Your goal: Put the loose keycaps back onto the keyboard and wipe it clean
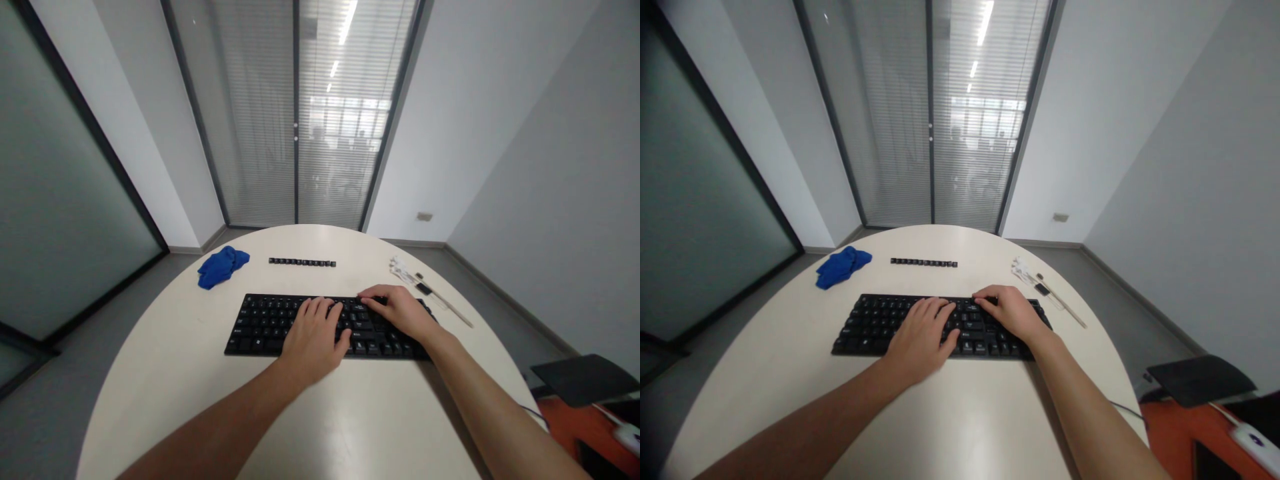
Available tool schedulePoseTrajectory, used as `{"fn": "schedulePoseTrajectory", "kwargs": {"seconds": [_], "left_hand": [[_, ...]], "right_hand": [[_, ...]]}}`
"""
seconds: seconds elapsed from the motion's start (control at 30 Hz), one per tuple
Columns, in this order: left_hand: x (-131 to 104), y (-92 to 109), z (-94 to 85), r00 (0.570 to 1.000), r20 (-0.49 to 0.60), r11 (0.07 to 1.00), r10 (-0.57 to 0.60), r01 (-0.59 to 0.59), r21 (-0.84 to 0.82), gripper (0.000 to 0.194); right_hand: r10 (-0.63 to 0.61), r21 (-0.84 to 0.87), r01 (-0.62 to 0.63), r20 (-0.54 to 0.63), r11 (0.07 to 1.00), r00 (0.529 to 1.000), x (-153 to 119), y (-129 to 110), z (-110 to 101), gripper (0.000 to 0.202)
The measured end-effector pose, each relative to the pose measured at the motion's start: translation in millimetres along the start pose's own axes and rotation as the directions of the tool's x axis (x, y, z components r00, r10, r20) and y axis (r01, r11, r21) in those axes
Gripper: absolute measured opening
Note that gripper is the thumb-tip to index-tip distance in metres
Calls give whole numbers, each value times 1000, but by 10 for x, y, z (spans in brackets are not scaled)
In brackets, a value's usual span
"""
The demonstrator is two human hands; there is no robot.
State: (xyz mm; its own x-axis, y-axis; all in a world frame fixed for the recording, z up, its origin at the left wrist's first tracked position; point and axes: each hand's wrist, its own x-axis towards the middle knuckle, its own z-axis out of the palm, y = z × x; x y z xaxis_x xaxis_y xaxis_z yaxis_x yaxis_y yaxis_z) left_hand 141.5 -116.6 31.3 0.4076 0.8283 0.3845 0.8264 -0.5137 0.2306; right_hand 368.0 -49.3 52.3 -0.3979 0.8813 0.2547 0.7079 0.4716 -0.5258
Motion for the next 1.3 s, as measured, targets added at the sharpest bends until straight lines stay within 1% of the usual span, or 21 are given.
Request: {"fn": "schedulePoseTrajectory", "kwargs": {"seconds": [0.17, 0.4, 0.63, 0.73, 0.87, 1.03, 1.1, 1.17, 1.23, 1.3], "left_hand": [[-1, -2, 2, 1000, -9, 1000, 0, 0, 4, 42], [-2, -19, 19, 1000, -25, 1000, 4, -4, -5, 43], [4, -17, 29, 1000, -21, 1000, 6, -6, -5, 42], [2, -14, 18, 1000, -21, 1000, 4, -4, -9, 43], [0, -14, 5, 1000, -24, 1000, 1, -1, -17, 42], [1, -16, 7, 1000, -28, 1000, -4, 3, -27, 42], [3, -17, 7, 1000, -30, 999, -5, 4, -33, 41], [4, -16, 4, 1000, -30, 999, -5, 4, -37, 41], [2, -16, 1, 999, -32, 999, -6, 5, -40, 42], [-3, -16, 1, 999, -36, 999, -6, 5, -45, 42]], "right_hand": [[-16, -77, 19, 38, 997, 999, 27, -45, -35, 23], [-3, -119, 10, 62, 993, 998, 55, -34, -42, 22], [8, -283, 15, 80, 959, 997, 55, -58, -43, 22], [-2, -261, 25, 86, 965, 996, 42, -60, -33, 23], [6, -199, 3, 41, 980, 999, 14, -36, -9, 25], [37, -108, -37, 4, 993, 999, 5, -11, 18, 33], [48, -127, -49, -14, 991, 999, 34, -11, 34, 35], [71, -182, -74, -22, 980, 997, 98, -6, 54, 34], [110, -233, -106, 2, 967, 994, 207, 10, 69, 33], [146, -249, -128, 56, 960, 988, 359, 40, 75, 31]]}}
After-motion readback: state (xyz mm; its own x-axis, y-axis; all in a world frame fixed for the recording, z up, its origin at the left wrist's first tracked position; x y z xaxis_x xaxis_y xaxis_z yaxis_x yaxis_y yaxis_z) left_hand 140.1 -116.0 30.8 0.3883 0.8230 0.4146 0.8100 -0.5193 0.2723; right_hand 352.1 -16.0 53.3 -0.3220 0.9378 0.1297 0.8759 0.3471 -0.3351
